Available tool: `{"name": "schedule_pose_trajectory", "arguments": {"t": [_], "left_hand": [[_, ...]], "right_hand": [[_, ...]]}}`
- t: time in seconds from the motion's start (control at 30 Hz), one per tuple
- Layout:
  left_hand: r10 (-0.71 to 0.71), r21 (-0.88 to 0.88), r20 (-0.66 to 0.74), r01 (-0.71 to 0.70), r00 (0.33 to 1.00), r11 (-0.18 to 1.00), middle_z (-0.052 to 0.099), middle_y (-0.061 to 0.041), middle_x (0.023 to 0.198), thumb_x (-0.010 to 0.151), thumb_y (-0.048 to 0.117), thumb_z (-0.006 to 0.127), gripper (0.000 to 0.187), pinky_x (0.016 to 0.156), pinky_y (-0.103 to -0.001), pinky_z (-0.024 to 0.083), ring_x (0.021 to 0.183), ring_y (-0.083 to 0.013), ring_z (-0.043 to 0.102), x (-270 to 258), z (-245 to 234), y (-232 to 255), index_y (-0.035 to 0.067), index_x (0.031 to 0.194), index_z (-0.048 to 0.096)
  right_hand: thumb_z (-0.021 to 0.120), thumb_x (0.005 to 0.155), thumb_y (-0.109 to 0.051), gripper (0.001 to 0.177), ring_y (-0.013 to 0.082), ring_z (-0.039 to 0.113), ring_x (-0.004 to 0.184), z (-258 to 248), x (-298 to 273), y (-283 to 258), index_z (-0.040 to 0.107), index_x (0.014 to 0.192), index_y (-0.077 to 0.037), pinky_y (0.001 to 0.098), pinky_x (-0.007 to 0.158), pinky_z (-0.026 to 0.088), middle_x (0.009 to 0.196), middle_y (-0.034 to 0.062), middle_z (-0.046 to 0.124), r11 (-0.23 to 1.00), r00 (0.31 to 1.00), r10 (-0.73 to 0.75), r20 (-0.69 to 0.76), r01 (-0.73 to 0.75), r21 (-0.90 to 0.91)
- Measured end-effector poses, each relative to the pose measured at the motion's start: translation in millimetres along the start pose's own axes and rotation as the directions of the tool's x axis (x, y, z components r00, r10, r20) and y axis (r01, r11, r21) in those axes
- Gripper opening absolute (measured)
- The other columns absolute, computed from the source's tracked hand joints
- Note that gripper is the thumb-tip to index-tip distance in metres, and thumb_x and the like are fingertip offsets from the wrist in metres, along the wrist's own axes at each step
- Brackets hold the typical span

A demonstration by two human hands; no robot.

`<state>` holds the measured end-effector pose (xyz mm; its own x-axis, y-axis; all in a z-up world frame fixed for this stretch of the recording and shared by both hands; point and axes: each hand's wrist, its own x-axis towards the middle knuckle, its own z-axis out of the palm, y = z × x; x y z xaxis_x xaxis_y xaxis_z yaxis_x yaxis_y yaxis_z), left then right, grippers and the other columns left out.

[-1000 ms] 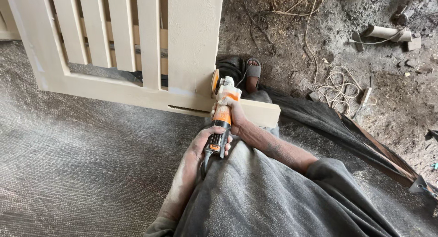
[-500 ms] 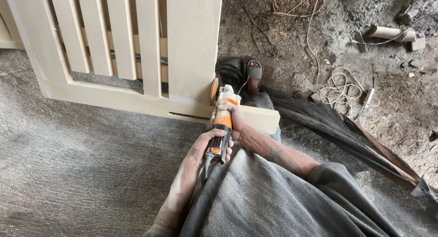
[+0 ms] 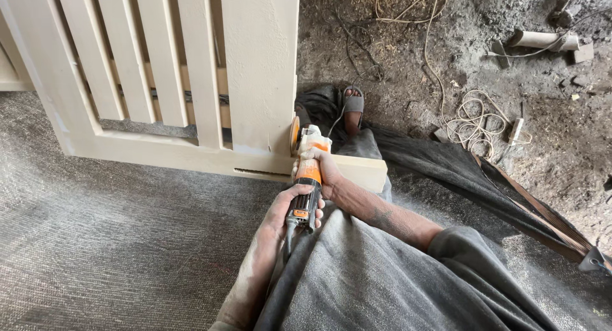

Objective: The person uses an electric orbital sander to smooth the surface of a light-colored wooden door. They move the tool along the vertical frame and horizontal slats, generating sawdust on the floor.

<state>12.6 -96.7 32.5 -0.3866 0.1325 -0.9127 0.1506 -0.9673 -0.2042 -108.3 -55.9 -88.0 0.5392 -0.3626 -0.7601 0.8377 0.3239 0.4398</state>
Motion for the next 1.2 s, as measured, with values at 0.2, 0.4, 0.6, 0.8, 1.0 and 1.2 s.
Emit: {"name": "schedule_pose_trajectory", "arguments": {"t": [0.2,0.4,0.6,0.8,1.0,1.2], "left_hand": [[0.015,0.000,-0.010,-0.015,1.000,1.000,0.069,-0.019,0.087,0.088,0.024,0.073,0.041,0.054,-0.039,0.063,0.064,-0.0259,0.071,3,6,9,-0.009,0.108,0.058],[0.016,0.014,-0.030,-0.016,0.999,1.000,0.069,-0.019,0.087,0.087,0.024,0.072,0.042,0.053,-0.038,0.062,0.063,-0.0255,0.071,-1,9,5,-0.008,0.110,0.058],[0.007,-0.008,-0.030,-0.008,1.000,1.000,0.069,-0.019,0.087,0.088,0.023,0.072,0.042,0.053,-0.037,0.063,0.062,-0.0250,0.070,-5,12,9,-0.009,0.110,0.057],[0.026,0.027,-0.043,-0.025,0.999,0.999,0.069,-0.019,0.086,0.087,0.024,0.071,0.041,0.053,-0.036,0.062,0.062,-0.0246,0.070,1,16,13,-0.008,0.110,0.058],[0.006,0.005,-0.042,-0.006,0.999,1.000,0.069,-0.019,0.087,0.088,0.025,0.071,0.042,0.053,-0.036,0.061,0.063,-0.0247,0.070,-4,14,9,-0.009,0.110,0.058],[0.047,0.029,-0.018,-0.046,0.999,0.999,0.069,-0.018,0.087,0.087,0.024,0.071,0.040,0.053,-0.036,0.061,0.063,-0.0241,0.070,-3,17,12,-0.005,0.111,0.059]], "right_hand": [[0.066,0.081,-0.025,0.028,0.0233,0.064,0.070,5,2,-11,0.059,0.096,-0.002,0.0357,0.067,0.059,0.081,0.0124,0.065,0.999,0.999,0.013,0.031,-0.012,-0.052],[0.065,0.082,-0.021,0.028,0.0224,0.066,0.073,4,0,-6,0.057,0.101,-0.003,0.0356,0.068,0.059,0.085,0.0119,0.065,1.000,1.000,0.008,0.023,-0.008,0.005],[0.063,0.081,-0.020,0.029,0.0228,0.066,0.072,2,5,-7,0.057,0.103,-0.003,0.0373,0.068,0.060,0.085,0.0112,0.064,0.999,1.000,-0.009,0.002,0.009,-0.031],[0.064,0.081,-0.021,0.028,0.0236,0.066,0.072,1,9,-14,0.055,0.101,-0.004,0.0383,0.067,0.059,0.085,0.0117,0.064,0.999,0.999,-0.033,0.030,0.034,-0.036],[0.064,0.081,-0.021,0.029,0.0225,0.066,0.072,2,5,-8,0.057,0.102,-0.003,0.0370,0.066,0.059,0.084,0.0109,0.064,0.999,1.000,0.001,-0.020,-0.002,-0.045],[0.064,0.083,-0.023,0.028,0.0236,0.066,0.071,6,6,-15,0.055,0.099,-0.002,0.0365,0.066,0.059,0.084,0.0131,0.064,0.997,0.997,-0.027,0.068,0.032,-0.068]]}}
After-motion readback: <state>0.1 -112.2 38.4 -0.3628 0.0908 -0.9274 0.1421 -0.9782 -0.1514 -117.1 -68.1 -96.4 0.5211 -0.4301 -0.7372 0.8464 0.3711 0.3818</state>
